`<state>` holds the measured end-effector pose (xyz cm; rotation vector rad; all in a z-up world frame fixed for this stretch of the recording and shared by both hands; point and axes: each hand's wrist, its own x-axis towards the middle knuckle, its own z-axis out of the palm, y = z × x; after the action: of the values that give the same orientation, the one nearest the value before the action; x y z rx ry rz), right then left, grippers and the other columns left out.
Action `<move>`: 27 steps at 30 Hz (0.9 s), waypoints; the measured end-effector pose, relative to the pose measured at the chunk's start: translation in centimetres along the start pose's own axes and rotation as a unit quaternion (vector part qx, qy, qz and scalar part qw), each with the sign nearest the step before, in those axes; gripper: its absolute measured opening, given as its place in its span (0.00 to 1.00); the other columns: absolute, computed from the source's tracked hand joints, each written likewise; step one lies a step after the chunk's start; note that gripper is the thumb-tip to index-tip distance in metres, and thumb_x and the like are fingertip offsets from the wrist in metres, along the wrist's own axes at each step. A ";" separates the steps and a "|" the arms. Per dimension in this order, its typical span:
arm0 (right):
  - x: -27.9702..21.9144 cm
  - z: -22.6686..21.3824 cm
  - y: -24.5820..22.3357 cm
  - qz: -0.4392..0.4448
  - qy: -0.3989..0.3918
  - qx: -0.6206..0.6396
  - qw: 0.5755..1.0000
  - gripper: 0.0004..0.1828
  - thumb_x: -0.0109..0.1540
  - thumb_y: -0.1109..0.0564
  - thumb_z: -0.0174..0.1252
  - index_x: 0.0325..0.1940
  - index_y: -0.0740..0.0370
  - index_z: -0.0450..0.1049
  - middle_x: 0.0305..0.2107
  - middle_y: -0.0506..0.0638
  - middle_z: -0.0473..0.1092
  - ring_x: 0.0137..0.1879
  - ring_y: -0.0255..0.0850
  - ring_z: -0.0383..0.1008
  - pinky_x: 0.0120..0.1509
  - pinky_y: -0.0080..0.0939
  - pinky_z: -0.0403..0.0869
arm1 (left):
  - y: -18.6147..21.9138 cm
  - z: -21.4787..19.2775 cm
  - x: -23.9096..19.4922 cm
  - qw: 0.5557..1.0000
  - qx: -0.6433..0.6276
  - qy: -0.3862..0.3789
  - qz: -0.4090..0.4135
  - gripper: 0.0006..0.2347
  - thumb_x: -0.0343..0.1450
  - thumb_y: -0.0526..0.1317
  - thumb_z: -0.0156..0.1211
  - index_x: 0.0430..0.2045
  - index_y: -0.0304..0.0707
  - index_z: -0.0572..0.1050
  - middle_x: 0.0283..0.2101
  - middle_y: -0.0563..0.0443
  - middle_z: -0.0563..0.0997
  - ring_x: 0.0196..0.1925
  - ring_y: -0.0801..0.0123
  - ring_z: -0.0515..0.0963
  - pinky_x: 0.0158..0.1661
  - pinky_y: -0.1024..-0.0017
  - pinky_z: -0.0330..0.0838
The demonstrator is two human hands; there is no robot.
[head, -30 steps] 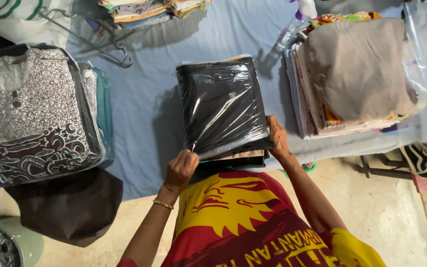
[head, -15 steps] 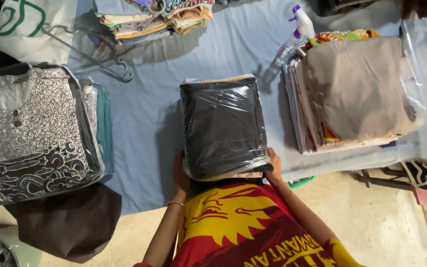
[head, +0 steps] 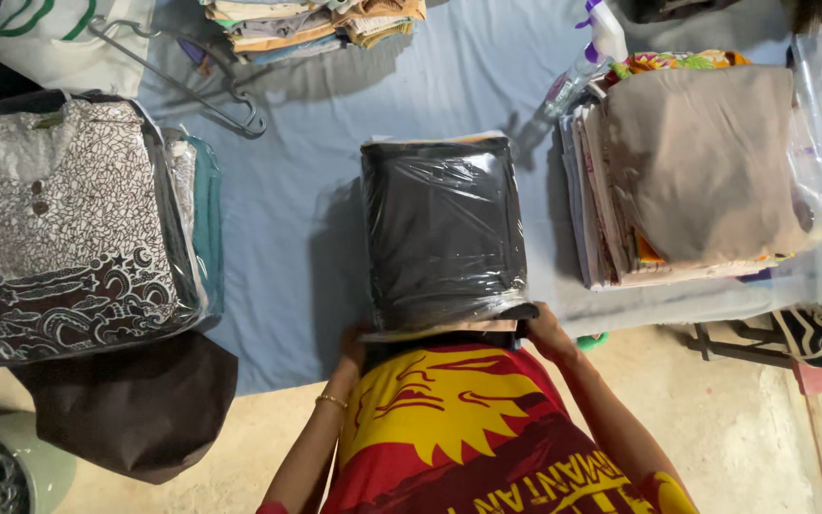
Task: The person puts a folded black shirt into a clear plastic bag by hand, seals the bag with tape using a dispenser, and trims the excess plastic with scissors.
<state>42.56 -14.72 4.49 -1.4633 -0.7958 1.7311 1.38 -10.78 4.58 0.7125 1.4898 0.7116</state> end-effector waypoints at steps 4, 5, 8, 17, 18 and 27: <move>-1.3 1.8 1.2 -0.037 0.032 -0.020 0.999 0.12 0.66 0.61 0.52 0.45 0.74 0.76 0.34 0.54 0.73 0.37 0.40 0.72 0.38 0.42 0.72 | -1.3 -0.7 -1.6 1.000 -0.006 -0.004 -0.022 0.15 0.74 0.40 0.46 0.45 0.31 0.79 0.44 0.41 0.83 0.41 0.62 0.82 0.43 0.64 0.79; -1.5 2.3 1.7 -0.051 0.056 -0.023 0.997 0.12 0.66 0.60 0.52 0.46 0.73 0.75 0.36 0.54 0.73 0.39 0.41 0.72 0.40 0.42 0.72 | -1.9 -0.9 -1.7 0.999 -0.015 -0.008 -0.033 0.15 0.74 0.40 0.46 0.46 0.32 0.78 0.45 0.42 0.83 0.41 0.62 0.82 0.42 0.64 0.79; -1.1 3.0 2.4 -0.131 0.097 0.003 0.987 0.13 0.67 0.59 0.53 0.51 0.71 0.73 0.40 0.52 0.73 0.44 0.41 0.72 0.46 0.42 0.73 | -4.0 -0.5 -0.6 0.995 -0.060 -0.019 -0.081 0.15 0.76 0.43 0.44 0.49 0.32 0.74 0.46 0.43 0.81 0.39 0.61 0.83 0.38 0.63 0.80; 8.5 3.1 -9.5 -0.130 0.258 -0.216 0.933 0.17 0.71 0.54 0.42 0.52 0.68 0.73 0.35 0.54 0.74 0.39 0.48 0.77 0.42 0.47 0.75 | 1.2 0.1 10.1 0.986 -0.131 -0.094 0.051 0.11 0.79 0.43 0.44 0.47 0.34 0.69 0.41 0.39 0.85 0.33 0.57 0.88 0.33 0.67 0.84; 7.5 3.4 -10.9 -0.122 0.262 -0.232 0.929 0.16 0.70 0.55 0.43 0.50 0.68 0.73 0.33 0.55 0.74 0.36 0.49 0.78 0.40 0.49 0.76 | 2.6 -0.1 11.0 0.985 -0.028 -0.140 0.098 0.19 0.81 0.45 0.44 0.41 0.23 0.78 0.40 0.41 0.87 0.32 0.61 0.87 0.30 0.68 0.83; 0.4 6.7 -14.9 -0.424 0.315 -0.438 0.727 0.19 0.63 0.60 0.57 0.56 0.72 0.70 0.39 0.64 0.75 0.41 0.59 0.77 0.40 0.50 0.74 | 8.1 2.0 -0.4 0.777 0.469 0.169 0.383 0.27 0.71 0.54 0.57 0.49 0.22 0.77 0.30 0.32 0.83 0.26 0.41 0.81 0.28 0.51 0.74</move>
<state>37.89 -6.20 17.68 -1.6519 -1.6372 0.0530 3.57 -6.02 11.15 2.1430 1.8698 0.6678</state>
